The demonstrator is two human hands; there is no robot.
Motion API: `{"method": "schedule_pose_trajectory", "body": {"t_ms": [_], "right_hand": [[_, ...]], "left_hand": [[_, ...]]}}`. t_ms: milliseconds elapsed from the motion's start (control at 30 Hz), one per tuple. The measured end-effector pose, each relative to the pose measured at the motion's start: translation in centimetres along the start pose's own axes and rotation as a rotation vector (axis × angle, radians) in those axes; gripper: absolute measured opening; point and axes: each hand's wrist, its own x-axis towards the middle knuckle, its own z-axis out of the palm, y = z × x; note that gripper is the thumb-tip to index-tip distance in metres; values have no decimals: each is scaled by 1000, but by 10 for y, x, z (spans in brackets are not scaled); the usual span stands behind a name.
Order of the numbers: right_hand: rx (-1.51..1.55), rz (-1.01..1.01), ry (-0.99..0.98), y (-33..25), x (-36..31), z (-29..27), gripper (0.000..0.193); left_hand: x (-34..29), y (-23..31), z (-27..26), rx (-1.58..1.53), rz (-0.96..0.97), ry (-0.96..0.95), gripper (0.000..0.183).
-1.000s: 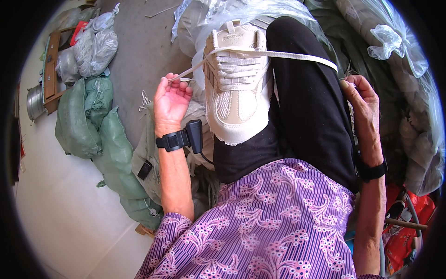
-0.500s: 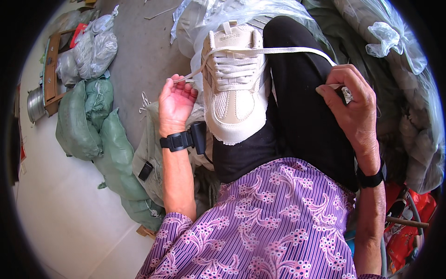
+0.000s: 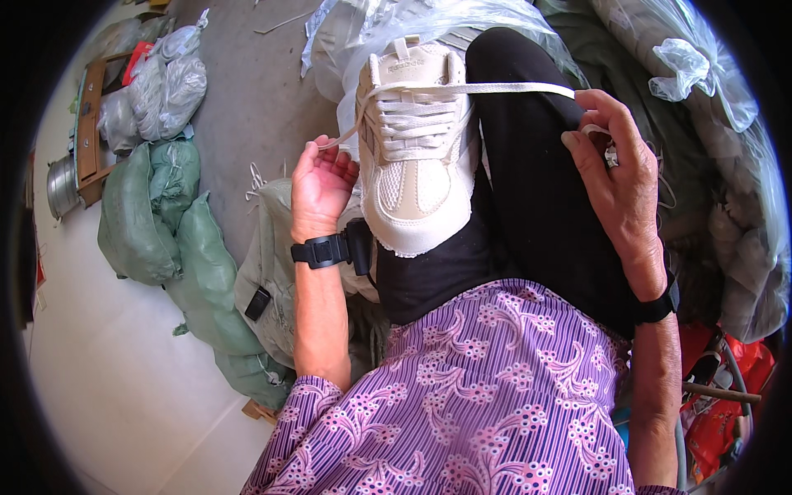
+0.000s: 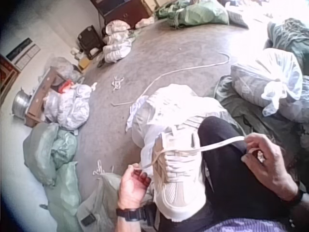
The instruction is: Insert and thread laces into a white sneaker upper.
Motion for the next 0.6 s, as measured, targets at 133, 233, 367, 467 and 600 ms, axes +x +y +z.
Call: {"method": "schedule_pose_trajectory", "body": {"t_ms": [133,233,367,467,600], "right_hand": [[13,-8,-6,0,2,0,27],[-77,-104,-55,0,5,-3,20],[-63,-65,-77,0,5,-3,17],[-54,-46,-61,1,5,-1,16],[-29,-30,-43,2,5,-1,15]], "left_hand": [[2,-5,-2,-10,-9,-29,18],[2,-11,0,3,-7,45,19],[2,-17,0,-12,-20,74,18],[2,-20,1,-17,-9,80,17],[1,-22,0,-21,-16,94,18]]}}
